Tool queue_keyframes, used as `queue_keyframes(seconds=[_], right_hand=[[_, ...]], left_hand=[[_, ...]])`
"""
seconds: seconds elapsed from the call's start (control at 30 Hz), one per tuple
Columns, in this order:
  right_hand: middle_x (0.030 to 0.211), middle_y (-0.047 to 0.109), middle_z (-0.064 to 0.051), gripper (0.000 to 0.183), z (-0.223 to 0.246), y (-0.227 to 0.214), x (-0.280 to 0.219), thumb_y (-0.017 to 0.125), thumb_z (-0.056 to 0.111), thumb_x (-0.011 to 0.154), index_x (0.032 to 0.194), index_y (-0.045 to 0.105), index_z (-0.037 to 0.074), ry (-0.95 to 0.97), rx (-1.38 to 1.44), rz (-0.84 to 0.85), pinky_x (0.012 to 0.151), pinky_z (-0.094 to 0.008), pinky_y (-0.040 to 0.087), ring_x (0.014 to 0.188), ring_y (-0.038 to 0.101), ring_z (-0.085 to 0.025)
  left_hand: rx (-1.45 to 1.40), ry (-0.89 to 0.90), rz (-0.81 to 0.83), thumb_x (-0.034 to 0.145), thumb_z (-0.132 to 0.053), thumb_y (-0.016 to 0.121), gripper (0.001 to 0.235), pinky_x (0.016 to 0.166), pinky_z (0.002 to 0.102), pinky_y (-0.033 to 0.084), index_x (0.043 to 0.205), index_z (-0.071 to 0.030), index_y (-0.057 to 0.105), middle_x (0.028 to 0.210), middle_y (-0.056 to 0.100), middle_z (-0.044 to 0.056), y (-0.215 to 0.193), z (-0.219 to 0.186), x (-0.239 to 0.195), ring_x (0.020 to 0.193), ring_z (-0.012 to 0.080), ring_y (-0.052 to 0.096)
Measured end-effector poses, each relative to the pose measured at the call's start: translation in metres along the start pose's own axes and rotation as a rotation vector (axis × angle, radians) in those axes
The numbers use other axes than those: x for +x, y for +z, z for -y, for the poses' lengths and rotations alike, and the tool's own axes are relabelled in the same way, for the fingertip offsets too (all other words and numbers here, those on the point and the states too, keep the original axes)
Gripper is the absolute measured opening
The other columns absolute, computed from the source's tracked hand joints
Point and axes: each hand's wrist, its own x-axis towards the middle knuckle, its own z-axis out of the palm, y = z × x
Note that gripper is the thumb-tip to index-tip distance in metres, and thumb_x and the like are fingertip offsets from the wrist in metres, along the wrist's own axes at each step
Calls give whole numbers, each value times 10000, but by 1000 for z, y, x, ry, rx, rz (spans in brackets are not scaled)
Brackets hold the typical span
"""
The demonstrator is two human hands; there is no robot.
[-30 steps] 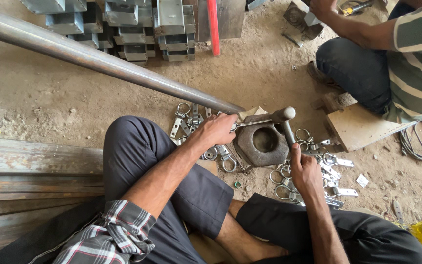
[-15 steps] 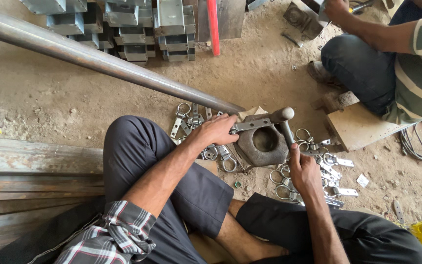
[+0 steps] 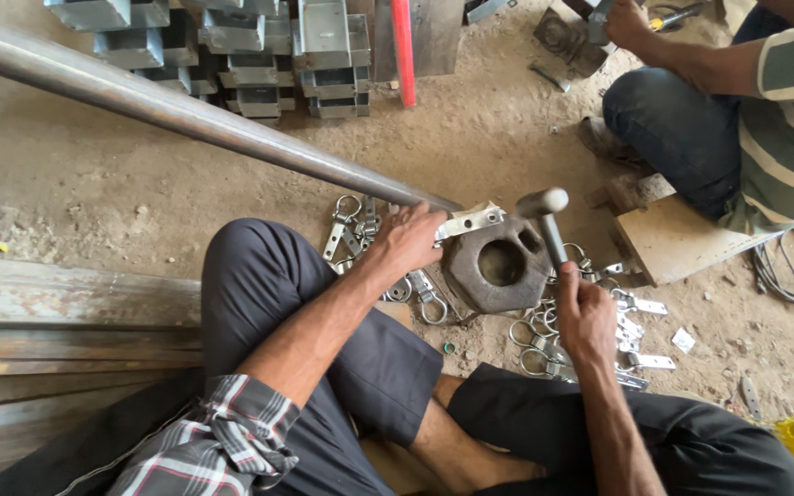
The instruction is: The person hammers metal components into place on a jig and then uses a welding tool to secure them.
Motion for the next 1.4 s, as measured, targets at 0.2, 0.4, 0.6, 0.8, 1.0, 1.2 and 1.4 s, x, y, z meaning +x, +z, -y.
queue_keyframes(seconds=[0.2,0.4,0.6,0.8,1.0,1.2,1.4], right_hand=[[573,515,29,662,1,-2,-4,386,584,1121,698,554,103,-466,176,-267,400,-298,363,459,456,-70],[527,605,-87,601,9,11,-8,449,526,1038,712,660,67,-101,-212,140,376,-399,387,404,505,-207],[492,582,-124,687,18,14,-8,467,542,1051,665,673,13,-190,-278,67,423,-394,356,399,492,-212],[508,514,-72,665,14,-3,-13,474,530,1084,650,634,52,-220,-210,-61,416,-396,275,415,367,-198],[487,512,-16,642,11,8,-17,430,535,1058,669,616,60,-190,-51,-5,386,-365,294,406,423,-136],[501,543,-54,692,7,9,-8,394,592,1042,672,640,62,-27,-233,157,378,-356,361,405,454,-171],[561,468,-19,649,6,-4,-11,468,593,1056,698,626,76,8,-154,-59,414,-372,273,463,350,-183]], left_hand=[[24,14,-79,778,-154,830,405,1064,737,319,1141,-131,653,1175,661,117,1,-3,-1,1119,330,636],[-12,24,-25,783,-181,830,530,939,540,546,1256,-70,618,1229,642,190,9,0,3,1096,350,657],[-16,4,-5,788,-114,806,486,939,537,543,1241,-51,640,1200,668,168,6,2,-1,1081,325,672],[-20,4,46,819,-168,793,411,851,479,617,1180,-42,642,1117,687,163,7,3,4,981,301,727],[-21,38,-48,716,-189,873,430,819,562,538,1066,-58,661,1063,679,165,8,6,1,965,355,679],[-7,16,4,744,-159,846,475,853,474,592,1167,-44,661,1137,690,190,7,3,9,1005,324,708],[21,-10,82,790,-137,795,475,795,447,632,1219,-21,627,1107,687,171,16,4,13,952,291,733]])
